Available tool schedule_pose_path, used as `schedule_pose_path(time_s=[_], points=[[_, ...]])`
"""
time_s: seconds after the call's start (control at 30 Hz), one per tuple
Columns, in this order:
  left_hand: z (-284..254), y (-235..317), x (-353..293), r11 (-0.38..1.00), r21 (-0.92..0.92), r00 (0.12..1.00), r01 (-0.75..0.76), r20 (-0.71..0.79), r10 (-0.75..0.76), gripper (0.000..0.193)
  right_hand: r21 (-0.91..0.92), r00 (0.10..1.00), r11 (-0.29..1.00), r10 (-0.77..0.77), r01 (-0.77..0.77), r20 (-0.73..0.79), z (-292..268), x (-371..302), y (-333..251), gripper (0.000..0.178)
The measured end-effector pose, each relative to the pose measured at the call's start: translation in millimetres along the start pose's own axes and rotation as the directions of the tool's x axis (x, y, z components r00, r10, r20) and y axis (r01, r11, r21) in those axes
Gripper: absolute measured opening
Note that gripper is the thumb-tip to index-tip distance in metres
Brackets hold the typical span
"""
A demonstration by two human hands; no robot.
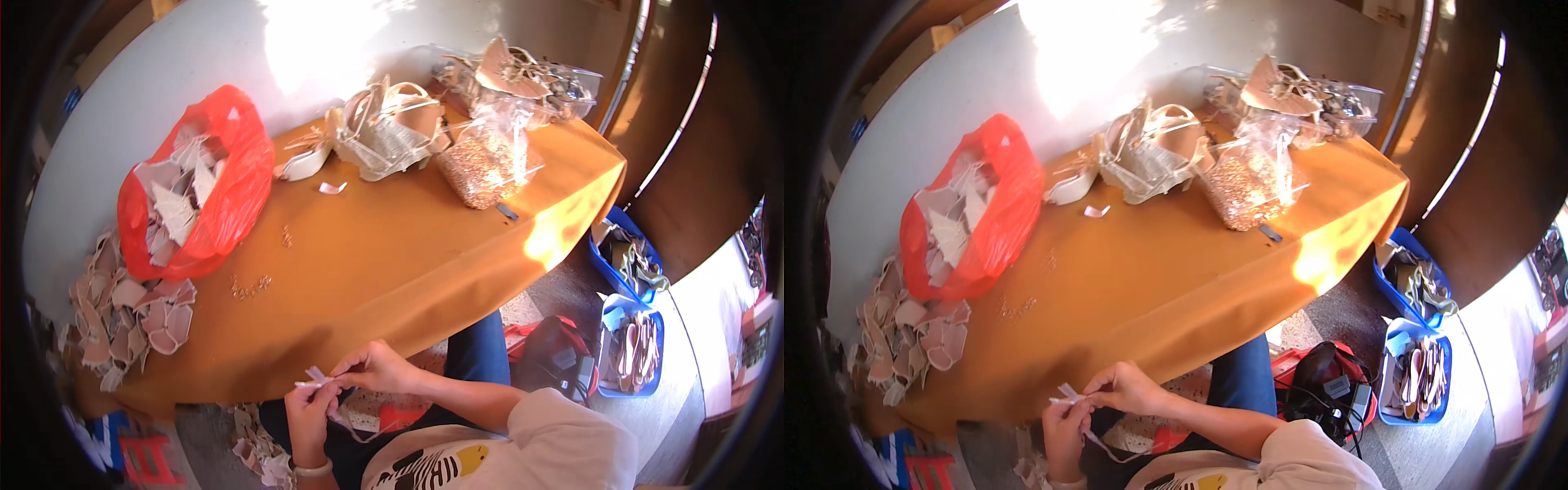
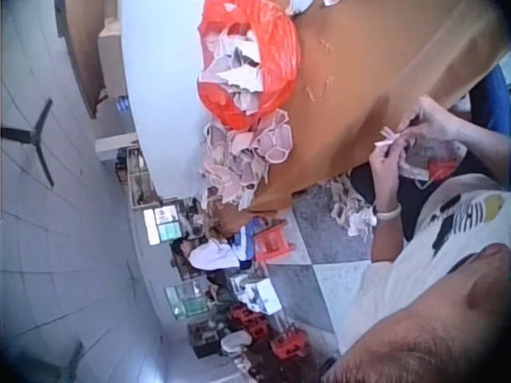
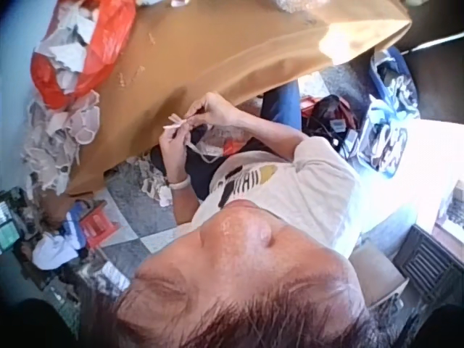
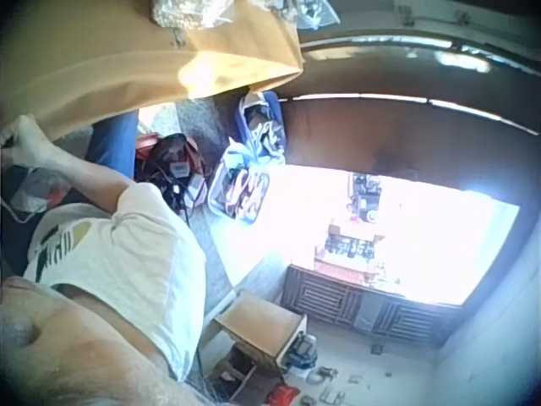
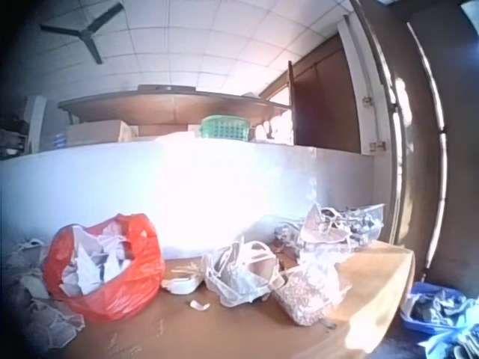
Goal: Hand-assembling shoe uppers by folding material and attaching decorative beads.
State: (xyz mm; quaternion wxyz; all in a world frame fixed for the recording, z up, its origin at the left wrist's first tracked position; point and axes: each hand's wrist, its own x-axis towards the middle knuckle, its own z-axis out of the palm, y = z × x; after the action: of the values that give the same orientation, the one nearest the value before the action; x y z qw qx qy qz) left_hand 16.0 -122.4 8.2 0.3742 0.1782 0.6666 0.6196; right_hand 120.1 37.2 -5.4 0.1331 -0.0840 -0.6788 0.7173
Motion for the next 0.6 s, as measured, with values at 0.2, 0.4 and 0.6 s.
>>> schedule_pose_path(time_s=[0.2, 0.4, 0.6], points=[[0, 10, 19, 0.998, 0.019, 0.989, 0.059, 0.132, -0.061, 0.016, -0.268, 0.972, 0.948, -0.206, 0.170, -0.112, -4, -4, -3, 0.010], [-29, 31, 40, 0.971, 0.205, 0.748, 0.119, 0.625, -0.223, 0.014, -0.327, 0.784, 0.718, -0.504, 0.614, 0.363, -12, 10, -36, 0.014], [-32, 19, 52, 0.920, 0.360, 0.519, 0.152, 0.764, -0.384, 0.015, -0.147, 0.653, 0.741, -0.458, 0.656, 0.603, -11, 15, -25, 0.012]])
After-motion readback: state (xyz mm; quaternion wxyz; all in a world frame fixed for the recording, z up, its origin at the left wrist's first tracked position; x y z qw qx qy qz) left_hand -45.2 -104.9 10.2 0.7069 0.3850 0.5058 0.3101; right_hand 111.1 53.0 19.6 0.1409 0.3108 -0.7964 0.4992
